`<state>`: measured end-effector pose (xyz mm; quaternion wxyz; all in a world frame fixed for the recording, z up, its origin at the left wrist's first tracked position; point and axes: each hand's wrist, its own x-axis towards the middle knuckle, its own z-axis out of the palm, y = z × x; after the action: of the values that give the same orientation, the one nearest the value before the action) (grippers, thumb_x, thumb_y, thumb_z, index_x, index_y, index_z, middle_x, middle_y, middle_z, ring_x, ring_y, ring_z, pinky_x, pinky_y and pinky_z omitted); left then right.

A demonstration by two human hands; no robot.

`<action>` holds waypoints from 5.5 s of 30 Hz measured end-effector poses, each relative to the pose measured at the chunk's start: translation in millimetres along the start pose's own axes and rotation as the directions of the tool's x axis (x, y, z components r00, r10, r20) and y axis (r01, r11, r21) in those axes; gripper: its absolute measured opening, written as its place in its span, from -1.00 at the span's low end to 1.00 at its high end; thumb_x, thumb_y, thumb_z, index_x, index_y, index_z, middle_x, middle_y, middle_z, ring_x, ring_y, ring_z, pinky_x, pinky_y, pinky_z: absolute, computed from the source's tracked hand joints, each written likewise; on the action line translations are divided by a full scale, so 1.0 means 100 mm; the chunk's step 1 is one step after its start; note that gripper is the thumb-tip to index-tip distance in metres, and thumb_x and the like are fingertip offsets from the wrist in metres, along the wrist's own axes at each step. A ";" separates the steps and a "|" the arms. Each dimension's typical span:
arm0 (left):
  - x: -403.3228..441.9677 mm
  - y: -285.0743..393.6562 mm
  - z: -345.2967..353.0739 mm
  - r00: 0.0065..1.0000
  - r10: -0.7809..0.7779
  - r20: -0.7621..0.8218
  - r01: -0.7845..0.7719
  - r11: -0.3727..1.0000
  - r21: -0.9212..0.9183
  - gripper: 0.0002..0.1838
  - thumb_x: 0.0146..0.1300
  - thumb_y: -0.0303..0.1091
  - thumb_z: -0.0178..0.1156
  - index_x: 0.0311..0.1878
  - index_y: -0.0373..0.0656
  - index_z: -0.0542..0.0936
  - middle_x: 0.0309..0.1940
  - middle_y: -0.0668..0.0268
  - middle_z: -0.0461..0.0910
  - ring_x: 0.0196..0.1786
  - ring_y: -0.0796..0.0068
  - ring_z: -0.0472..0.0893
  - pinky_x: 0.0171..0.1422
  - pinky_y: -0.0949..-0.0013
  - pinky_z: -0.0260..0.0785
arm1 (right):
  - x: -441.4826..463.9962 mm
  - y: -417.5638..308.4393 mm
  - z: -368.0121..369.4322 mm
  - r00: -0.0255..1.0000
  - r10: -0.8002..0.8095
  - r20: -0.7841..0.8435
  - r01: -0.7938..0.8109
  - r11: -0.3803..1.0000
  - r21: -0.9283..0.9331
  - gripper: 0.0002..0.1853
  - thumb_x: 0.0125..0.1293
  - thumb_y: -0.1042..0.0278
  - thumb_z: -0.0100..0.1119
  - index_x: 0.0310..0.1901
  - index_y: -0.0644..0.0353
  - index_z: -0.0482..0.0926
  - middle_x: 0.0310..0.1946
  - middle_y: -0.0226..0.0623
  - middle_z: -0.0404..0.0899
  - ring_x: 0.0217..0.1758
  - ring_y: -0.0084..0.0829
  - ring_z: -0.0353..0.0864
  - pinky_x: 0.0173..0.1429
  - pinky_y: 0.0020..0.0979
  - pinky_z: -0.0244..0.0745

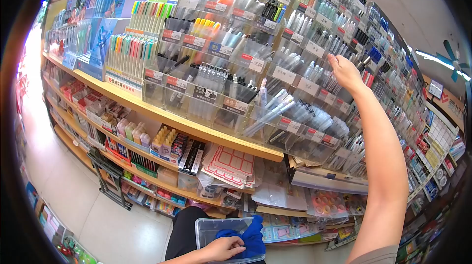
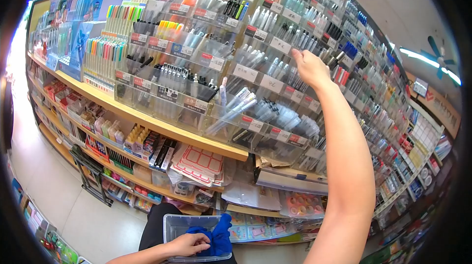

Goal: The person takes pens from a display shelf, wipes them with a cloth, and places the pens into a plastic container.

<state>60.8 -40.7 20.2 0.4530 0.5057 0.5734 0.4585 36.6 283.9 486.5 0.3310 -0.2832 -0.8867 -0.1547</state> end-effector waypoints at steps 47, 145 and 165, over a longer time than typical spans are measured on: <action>-0.04 0.06 0.00 1.000 0.003 -0.022 -0.002 0.998 0.067 -0.66 0.26 -0.13 0.09 -0.09 -0.22 0.49 -0.44 0.36 0.53 -0.42 0.60 0.51 -0.33 0.51 0.36 | -0.10 -0.23 -0.01 0.967 -0.188 0.170 0.008 0.694 0.720 -0.81 0.15 0.53 0.17 -0.17 0.13 0.60 -0.49 -0.55 0.51 -0.48 -0.75 0.36 -0.37 -0.63 0.31; -0.17 0.29 -0.05 0.988 -0.081 -0.133 0.013 0.896 -0.443 -0.75 0.36 -0.27 -0.05 -0.05 -0.24 0.39 -0.51 0.43 0.36 -0.51 0.68 0.39 -0.45 0.57 0.29 | -4.07 -1.11 1.64 0.832 -0.378 0.405 -0.497 -0.833 0.244 -0.56 0.11 0.43 0.25 0.06 0.09 0.41 0.12 -0.13 0.38 0.19 -0.30 0.37 0.23 -0.27 0.29; -0.13 0.38 0.03 0.963 -0.117 -0.243 0.106 0.993 -0.056 -0.93 0.32 -0.41 -0.06 -0.25 -0.18 0.31 -0.57 0.43 0.32 -0.53 0.65 0.32 -0.43 0.52 0.24 | -3.96 -1.14 1.67 0.541 0.032 0.840 -0.711 -0.516 0.477 -0.83 0.22 0.31 0.08 -0.39 0.24 0.47 -0.63 -0.33 0.47 -0.65 -0.42 0.55 -0.54 -0.47 0.47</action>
<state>71.3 -50.5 57.5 0.4142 0.4024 0.6429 0.5032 129.6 112.2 87.0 0.2280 -0.2827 -0.4601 0.8102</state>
